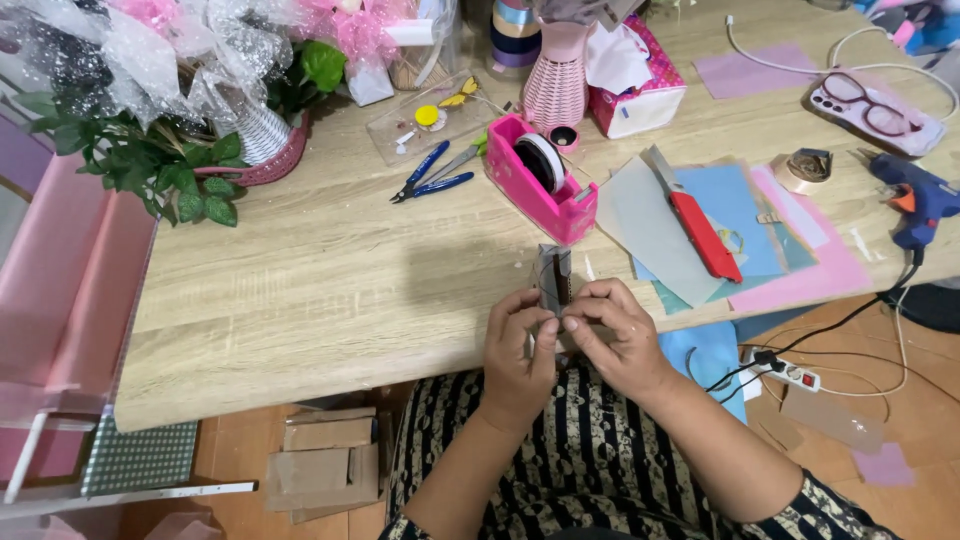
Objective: The person assembles a small cardboard box by folding the flaps and securing them with adhesive tape. They manipulate the cardboard piece, fold the sides, and apply tape to the edges to hold the structure together.
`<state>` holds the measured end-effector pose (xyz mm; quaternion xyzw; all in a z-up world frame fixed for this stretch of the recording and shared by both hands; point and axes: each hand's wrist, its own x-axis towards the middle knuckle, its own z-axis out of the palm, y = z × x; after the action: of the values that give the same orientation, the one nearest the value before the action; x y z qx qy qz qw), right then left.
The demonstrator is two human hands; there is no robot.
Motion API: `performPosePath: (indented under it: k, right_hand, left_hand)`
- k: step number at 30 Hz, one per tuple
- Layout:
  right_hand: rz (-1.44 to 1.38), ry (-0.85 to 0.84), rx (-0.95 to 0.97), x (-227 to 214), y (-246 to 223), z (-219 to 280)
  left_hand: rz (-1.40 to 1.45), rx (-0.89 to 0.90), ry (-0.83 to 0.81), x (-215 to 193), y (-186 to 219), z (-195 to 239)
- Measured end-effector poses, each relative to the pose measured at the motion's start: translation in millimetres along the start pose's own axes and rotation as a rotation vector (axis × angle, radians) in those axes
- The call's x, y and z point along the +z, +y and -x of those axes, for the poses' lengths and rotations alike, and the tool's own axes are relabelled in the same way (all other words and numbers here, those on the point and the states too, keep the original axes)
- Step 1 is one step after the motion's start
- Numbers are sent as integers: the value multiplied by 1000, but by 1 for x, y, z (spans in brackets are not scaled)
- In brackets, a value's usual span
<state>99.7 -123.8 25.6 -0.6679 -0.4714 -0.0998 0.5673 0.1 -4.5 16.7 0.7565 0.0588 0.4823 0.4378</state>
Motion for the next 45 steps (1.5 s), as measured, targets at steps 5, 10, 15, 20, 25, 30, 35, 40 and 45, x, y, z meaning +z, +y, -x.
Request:
performPosePath:
  k: [5, 10, 15, 20, 25, 30, 35, 40, 45]
  right_hand:
    - [-16, 46, 45, 1, 0, 5]
    - [-98, 88, 132, 3, 5, 7]
    - [-182, 98, 206, 5, 7, 7]
    - [-255, 88, 333, 9, 14, 9]
    - [-218, 39, 289, 3, 1, -3]
    - [78, -71, 71, -4, -9, -5]
    - [123, -74, -18, -6, 5, -1]
    - [135, -61, -52, -7, 11, 4]
    - [224, 24, -119, -5, 7, 12]
  left_hand:
    - [-115, 23, -61, -5, 10, -11]
    - [-61, -53, -98, -5, 13, -18]
    - [99, -231, -56, 0, 5, -12]
    - [183, -336, -54, 2, 0, -8]
    - [274, -391, -101, -4, 9, -14]
    - [248, -233, -242, -12, -7, -22]
    - [146, 61, -328, -22, -26, -26]
    - [-117, 452, -268, -19, -42, -30]
    - [-267, 552, -12, -2, -51, -19]
